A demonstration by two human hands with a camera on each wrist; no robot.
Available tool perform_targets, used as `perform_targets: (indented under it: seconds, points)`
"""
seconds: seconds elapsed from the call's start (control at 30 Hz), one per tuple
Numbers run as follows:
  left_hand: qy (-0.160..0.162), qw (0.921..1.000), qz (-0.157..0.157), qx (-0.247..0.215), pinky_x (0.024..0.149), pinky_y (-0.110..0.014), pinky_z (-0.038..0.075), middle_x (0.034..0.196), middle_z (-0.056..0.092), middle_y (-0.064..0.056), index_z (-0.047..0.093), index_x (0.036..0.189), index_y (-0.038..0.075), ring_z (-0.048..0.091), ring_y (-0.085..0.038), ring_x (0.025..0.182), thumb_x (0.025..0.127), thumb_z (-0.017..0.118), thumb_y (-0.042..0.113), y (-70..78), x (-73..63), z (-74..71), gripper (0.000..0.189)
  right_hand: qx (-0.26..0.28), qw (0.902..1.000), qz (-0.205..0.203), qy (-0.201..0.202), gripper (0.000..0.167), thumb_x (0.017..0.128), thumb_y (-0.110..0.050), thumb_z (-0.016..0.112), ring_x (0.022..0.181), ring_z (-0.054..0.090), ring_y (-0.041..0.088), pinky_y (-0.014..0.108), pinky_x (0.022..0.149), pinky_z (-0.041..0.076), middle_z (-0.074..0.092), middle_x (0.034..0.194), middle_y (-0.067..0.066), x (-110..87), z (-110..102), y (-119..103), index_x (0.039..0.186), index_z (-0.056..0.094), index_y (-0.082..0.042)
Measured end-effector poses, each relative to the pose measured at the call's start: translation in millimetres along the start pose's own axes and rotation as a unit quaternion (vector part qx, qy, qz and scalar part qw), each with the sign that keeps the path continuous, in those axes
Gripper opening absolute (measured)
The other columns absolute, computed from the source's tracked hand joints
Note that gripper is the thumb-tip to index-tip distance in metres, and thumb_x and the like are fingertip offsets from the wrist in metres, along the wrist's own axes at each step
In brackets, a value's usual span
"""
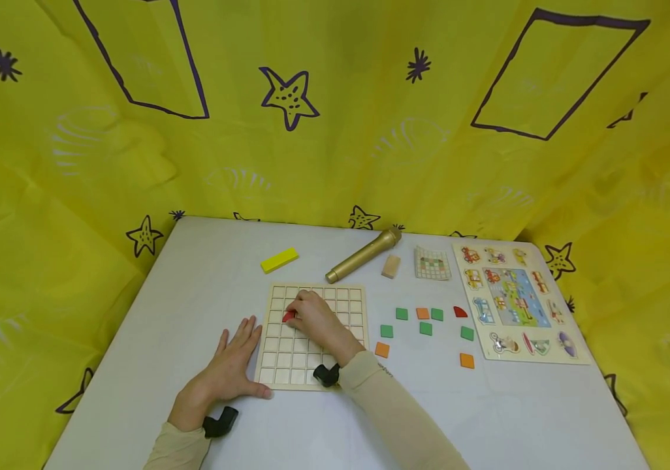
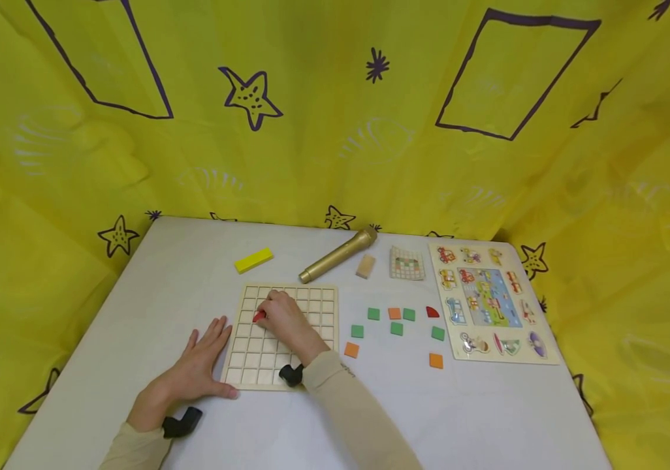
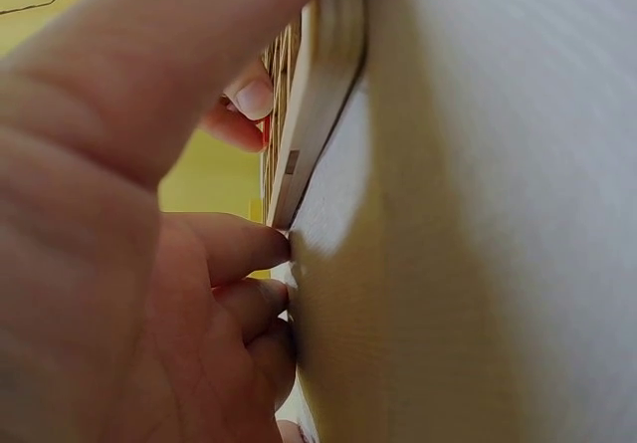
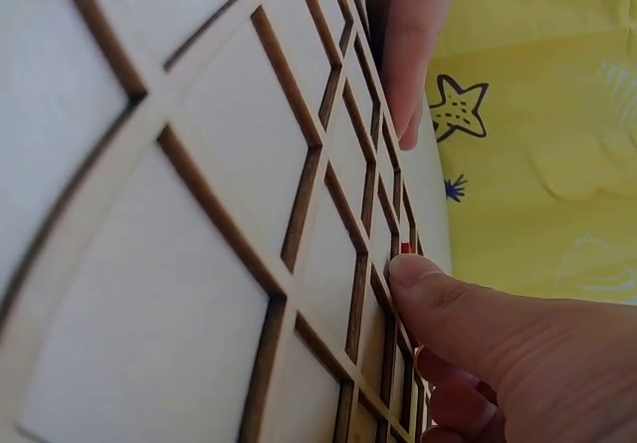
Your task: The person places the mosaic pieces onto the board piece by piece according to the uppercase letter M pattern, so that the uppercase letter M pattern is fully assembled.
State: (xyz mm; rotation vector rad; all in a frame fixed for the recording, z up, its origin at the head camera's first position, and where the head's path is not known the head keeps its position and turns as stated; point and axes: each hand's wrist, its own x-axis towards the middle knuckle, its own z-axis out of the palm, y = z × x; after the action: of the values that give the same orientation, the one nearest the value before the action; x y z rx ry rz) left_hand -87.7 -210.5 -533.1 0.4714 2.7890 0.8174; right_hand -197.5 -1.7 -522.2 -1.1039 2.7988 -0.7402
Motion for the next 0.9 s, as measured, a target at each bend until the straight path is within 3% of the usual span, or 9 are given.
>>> perform_targets:
  seconds: [0.57, 0.9]
  points:
    - [-0.001, 1.0000, 0.001, 0.000, 0.110, -0.063, -0.001, 0.158, 0.010, -0.026, 0.023, 0.149, -0.010, 0.006, -0.040, 0.145, 0.058, 0.085, 0.061, 0.0, -1.0, 0.9, 0.131, -0.027, 0.9996, -0.006, -0.003, 0.026, 0.092, -0.023, 0.070, 0.092, 0.056, 0.014, 0.023, 0.081, 0.046, 0.063, 0.102, 0.002, -4.5, -0.2, -0.7, 0.111, 0.073, -0.006]
    - [-0.002, 1.0000, -0.003, -0.002, 0.110, -0.062, -0.002, 0.158, 0.010, -0.025, 0.023, 0.150, -0.009, 0.005, -0.039, 0.146, 0.057, 0.085, 0.063, 0.6, 0.7, 0.4, 0.133, -0.008, 0.9999, 0.006, 0.004, 0.029, 0.093, -0.021, 0.069, 0.103, 0.057, 0.018, 0.029, 0.091, 0.046, 0.063, 0.111, 0.004, -16.0, -17.9, 5.6, 0.118, 0.070, -0.005]
